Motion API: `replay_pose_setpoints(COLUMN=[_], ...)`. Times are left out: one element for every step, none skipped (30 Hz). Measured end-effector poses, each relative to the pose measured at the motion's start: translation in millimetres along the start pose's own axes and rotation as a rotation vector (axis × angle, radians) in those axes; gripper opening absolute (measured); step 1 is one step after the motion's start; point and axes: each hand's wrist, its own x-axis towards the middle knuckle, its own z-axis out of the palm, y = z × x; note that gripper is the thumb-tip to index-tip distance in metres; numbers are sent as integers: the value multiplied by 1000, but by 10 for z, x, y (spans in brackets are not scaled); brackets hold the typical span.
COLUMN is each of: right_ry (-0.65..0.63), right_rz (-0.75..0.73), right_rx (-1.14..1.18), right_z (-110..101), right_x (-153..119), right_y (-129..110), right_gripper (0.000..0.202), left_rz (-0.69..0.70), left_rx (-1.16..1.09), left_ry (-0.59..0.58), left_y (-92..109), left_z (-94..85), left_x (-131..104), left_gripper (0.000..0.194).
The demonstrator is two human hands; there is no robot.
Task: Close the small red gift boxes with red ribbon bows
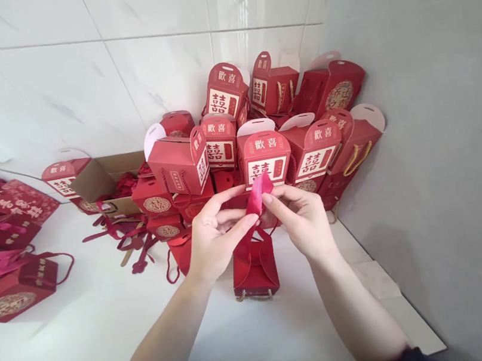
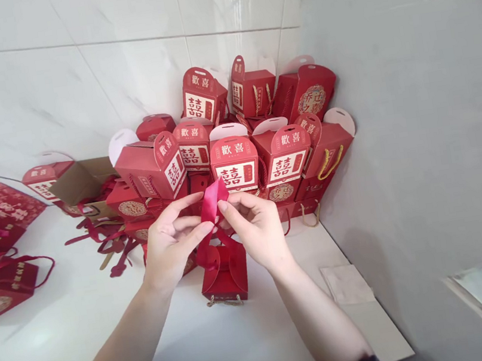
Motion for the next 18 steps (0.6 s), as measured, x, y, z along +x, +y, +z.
replay_pose_setpoints(right_ry=[-2, -4, -8, -12, -15, -21, -28, -35, -42, -47, -52, -56, -62, -71, -82, -93, -103, -112], right_rz=[4, 7, 11, 13, 11, 7, -3, -14, -26, -38, -46, -50, -46, -38, -29, -20, -13, -9], right_rx=[0, -5, -9, -10, -6, 2, 9, 15, 15, 9, 1, -3, -2, 5, 16, 27, 33, 32], right_z=[6, 10, 12, 14, 15, 17, 18, 19, 20, 21, 22, 23, 25, 28, 32, 35, 38, 41], right_x=[4, 8, 13, 18, 22, 25, 27, 27, 26, 24, 22, 19, 17, 16, 15, 14, 15, 15], right_y=[11, 23, 34, 46, 56, 64, 71, 75, 77, 78, 78, 78, 78, 78, 79, 79, 80, 79], right_gripper=[19, 20, 21, 21, 22, 21, 20, 19, 18, 17, 17, 17, 17, 18, 18, 19, 19, 20], left_rz=[-8, -16, -24, -35, -48, -67, -91, -119, -147, -173, -193, -207, -214, -217, -216, -215, -214, -212], left_rx=[-16, -32, -48, -65, -79, -89, -97, -101, -101, -98, -95, -94, -94, -99, -107, -115, -122, -126], left_ry=[14, 26, 33, 35, 34, 28, 18, 6, -7, -15, -18, -14, -4, 7, 19, 26, 30, 31], left_y=[0, -2, -4, -8, -15, -23, -33, -46, -59, -72, -85, -95, -102, -106, -106, -103, -97, -89], left_z=[-9, -21, -34, -46, -56, -63, -66, -66, -64, -60, -56, -51, -48, -46, -45, -47, -51, -56], left_x=[7, 15, 23, 30, 36, 41, 44, 47, 48, 49, 50, 50, 52, 53, 56, 58, 60, 63], left_gripper=[53, 51, 50, 48, 47, 46, 46, 45, 45, 44, 43, 42, 41, 40, 38, 37, 37, 36])
